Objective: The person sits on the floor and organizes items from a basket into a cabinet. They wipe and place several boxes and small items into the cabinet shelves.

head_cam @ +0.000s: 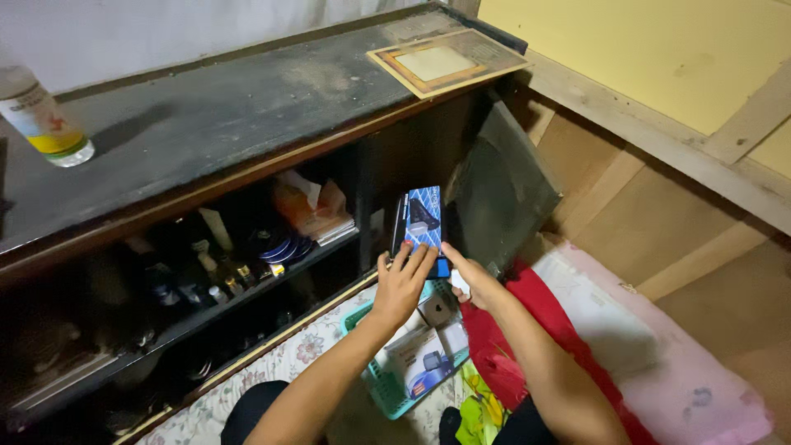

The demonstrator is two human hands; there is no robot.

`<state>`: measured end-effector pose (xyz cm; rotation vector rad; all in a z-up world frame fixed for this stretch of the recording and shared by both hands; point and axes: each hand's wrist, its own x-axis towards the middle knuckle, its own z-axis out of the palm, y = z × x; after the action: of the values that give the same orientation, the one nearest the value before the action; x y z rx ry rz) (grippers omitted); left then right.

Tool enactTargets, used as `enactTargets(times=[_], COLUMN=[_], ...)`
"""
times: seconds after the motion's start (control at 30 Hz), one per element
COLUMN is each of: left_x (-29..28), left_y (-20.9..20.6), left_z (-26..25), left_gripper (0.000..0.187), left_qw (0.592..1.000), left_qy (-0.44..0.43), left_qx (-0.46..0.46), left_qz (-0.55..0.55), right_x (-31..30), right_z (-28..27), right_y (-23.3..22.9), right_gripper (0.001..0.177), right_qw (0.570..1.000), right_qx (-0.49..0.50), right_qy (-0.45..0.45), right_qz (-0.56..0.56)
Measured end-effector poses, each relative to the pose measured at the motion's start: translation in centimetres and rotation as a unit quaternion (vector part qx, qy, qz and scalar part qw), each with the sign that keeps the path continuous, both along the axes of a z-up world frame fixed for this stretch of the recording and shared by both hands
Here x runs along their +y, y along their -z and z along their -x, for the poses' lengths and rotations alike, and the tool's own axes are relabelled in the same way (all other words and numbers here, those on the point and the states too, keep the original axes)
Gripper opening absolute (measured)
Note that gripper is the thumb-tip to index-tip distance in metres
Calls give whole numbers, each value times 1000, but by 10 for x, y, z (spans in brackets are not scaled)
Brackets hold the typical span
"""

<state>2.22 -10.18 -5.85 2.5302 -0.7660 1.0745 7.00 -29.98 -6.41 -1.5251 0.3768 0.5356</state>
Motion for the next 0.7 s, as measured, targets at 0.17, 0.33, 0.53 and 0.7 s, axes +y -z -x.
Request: enactTargets(times=[0.17,0.33,0.53,0.7], left_x=[-8,-5,0,10], left_y=[21,33,51,83], left_z=[-19,-33,-59,-97], left_gripper=[66,86,91,80], left_qw=[998,977,940,894], left_qy=[25,17,-42,-42], left_qx=[64,196,243,305], left_qz=[-7,81,236,325], right_x=[-13,-14,-4,10], right_z=[-23,-62,-106,-154], right_y=[26,63,107,120], right_gripper=[49,49,53,57], right_qw=[997,992,981,966], right_qx=[33,56,71,72], right_qy=[55,86,56,19], right_qz=[-37,-71,-171,-248])
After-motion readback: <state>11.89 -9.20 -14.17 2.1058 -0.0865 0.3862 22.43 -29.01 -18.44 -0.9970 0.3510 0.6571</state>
